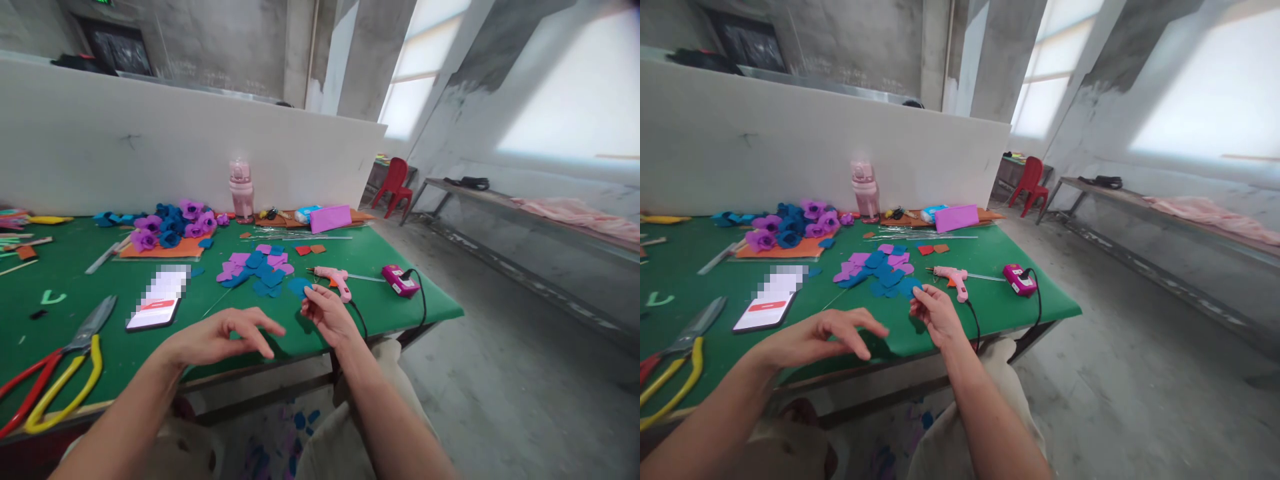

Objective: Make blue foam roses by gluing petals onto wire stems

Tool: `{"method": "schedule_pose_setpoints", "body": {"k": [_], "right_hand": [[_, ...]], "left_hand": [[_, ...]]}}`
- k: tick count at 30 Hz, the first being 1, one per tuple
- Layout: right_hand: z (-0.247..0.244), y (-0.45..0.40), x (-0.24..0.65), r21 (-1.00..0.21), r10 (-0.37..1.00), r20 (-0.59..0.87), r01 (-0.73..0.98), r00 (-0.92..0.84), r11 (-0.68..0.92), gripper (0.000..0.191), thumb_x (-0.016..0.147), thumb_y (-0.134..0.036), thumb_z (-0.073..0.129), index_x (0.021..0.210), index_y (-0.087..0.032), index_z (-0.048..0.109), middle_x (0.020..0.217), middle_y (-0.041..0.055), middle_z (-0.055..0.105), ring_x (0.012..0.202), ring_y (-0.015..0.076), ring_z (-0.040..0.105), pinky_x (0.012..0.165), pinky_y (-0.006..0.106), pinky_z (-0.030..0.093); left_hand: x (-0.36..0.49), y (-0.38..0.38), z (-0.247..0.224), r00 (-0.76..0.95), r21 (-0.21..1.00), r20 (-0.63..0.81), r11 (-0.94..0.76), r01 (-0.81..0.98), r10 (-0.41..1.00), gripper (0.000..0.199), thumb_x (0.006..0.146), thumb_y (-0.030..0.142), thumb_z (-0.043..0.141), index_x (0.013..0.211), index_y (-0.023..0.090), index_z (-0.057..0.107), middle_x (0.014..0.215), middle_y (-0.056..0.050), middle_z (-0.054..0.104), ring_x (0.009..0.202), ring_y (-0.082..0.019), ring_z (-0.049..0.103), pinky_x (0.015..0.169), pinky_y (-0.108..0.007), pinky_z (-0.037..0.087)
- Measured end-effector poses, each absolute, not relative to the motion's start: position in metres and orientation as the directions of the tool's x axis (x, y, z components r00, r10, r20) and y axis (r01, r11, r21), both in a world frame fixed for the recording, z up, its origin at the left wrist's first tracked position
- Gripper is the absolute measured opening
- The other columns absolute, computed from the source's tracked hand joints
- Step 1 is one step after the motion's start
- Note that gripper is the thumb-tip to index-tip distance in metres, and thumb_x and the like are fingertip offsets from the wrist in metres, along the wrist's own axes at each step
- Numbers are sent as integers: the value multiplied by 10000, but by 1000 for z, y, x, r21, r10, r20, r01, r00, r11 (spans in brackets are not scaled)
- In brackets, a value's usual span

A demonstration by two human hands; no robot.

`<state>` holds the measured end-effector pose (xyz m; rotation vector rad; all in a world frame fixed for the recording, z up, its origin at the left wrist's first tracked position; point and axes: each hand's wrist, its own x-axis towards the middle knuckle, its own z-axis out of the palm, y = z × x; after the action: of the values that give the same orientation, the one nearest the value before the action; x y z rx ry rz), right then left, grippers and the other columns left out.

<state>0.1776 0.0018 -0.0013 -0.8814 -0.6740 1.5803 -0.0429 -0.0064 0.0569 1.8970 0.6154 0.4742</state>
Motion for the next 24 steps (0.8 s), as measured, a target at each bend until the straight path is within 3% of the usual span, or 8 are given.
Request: {"method": "schedule_pose_setpoints", "body": {"k": [3, 6, 8, 11, 14, 17, 20, 24], "right_hand": [[-2, 0, 176, -755, 970, -213, -610, -120, -241, 266, 599, -295, 764, 688, -162, 551, 551, -44, 569, 488, 56, 506, 515, 187, 440], [-2, -5, 168, -705, 941, -248, -624, -230, -338, 242, 621, -286, 750, 667, -162, 547, 546, -48, 563, 480, 57, 503, 510, 194, 446], [-3, -8, 162, -682, 911, -268, -607, -313, -409, 234, 632, -289, 741, 660, -160, 548, 537, -49, 558, 477, 60, 505, 503, 196, 448], [-5, -12, 155, -676, 877, -273, -570, -395, -467, 224, 645, -292, 730, 651, -151, 557, 526, -46, 557, 470, 61, 508, 487, 189, 447], [-9, -13, 151, -705, 857, -271, -516, -438, -487, 226, 654, -316, 721, 681, -144, 577, 537, -39, 568, 460, 60, 513, 490, 190, 456], [-12, -12, 150, -788, 866, -300, -409, -399, -461, 302, 669, -414, 690, 742, -138, 591, 602, -5, 602, 478, 71, 527, 481, 197, 456], [-11, -10, 147, -867, 943, -255, -382, -213, -321, 391, 681, -512, 637, 815, -147, 599, 705, 26, 620, 557, 91, 551, 496, 203, 460], [-8, -10, 143, -925, 970, -168, -312, -176, -217, 419, 695, -544, 593, 814, -144, 623, 688, 22, 603, 584, 100, 543, 530, 213, 458]], "left_hand": [[-41, -1, 49, 642, 905, 107, -342, 253, 759, 324, 731, 255, 597, 1044, 303, 664, 1292, -58, 517, 1062, -235, 537, 919, -355, 403], [-33, 8, 31, 381, 913, 182, -299, 276, 906, 529, 677, 248, 647, 1194, 300, 549, 1268, -57, 525, 971, -210, 567, 875, -365, 438], [-27, 13, 21, 354, 930, 218, -303, 206, 909, 557, 654, 242, 669, 1194, 279, 539, 1264, -67, 523, 988, -211, 558, 853, -360, 453], [-23, 14, 18, 353, 941, 280, -327, 81, 893, 329, 673, 242, 661, 1002, 223, 641, 1271, -87, 514, 1029, -222, 542, 871, -363, 444], [-22, 10, 25, 338, 954, 263, -297, 52, 904, 100, 686, 260, 655, 740, 176, 664, 1148, -103, 601, 1033, -237, 547, 911, -376, 413], [-23, 7, 29, 277, 980, 160, -187, 74, 947, 140, 673, 302, 664, 713, 175, 620, 865, -60, 669, 825, -192, 603, 781, -326, 469], [-23, 8, 28, 270, 989, 49, -84, 119, 962, 180, 665, 320, 659, 711, 169, 575, 593, 18, 576, 529, -109, 528, 547, -236, 440], [-23, 9, 25, 338, 981, -42, -25, 191, 940, 188, 658, 310, 650, 672, 160, 538, 513, 49, 495, 444, -81, 457, 457, -207, 381]]}}
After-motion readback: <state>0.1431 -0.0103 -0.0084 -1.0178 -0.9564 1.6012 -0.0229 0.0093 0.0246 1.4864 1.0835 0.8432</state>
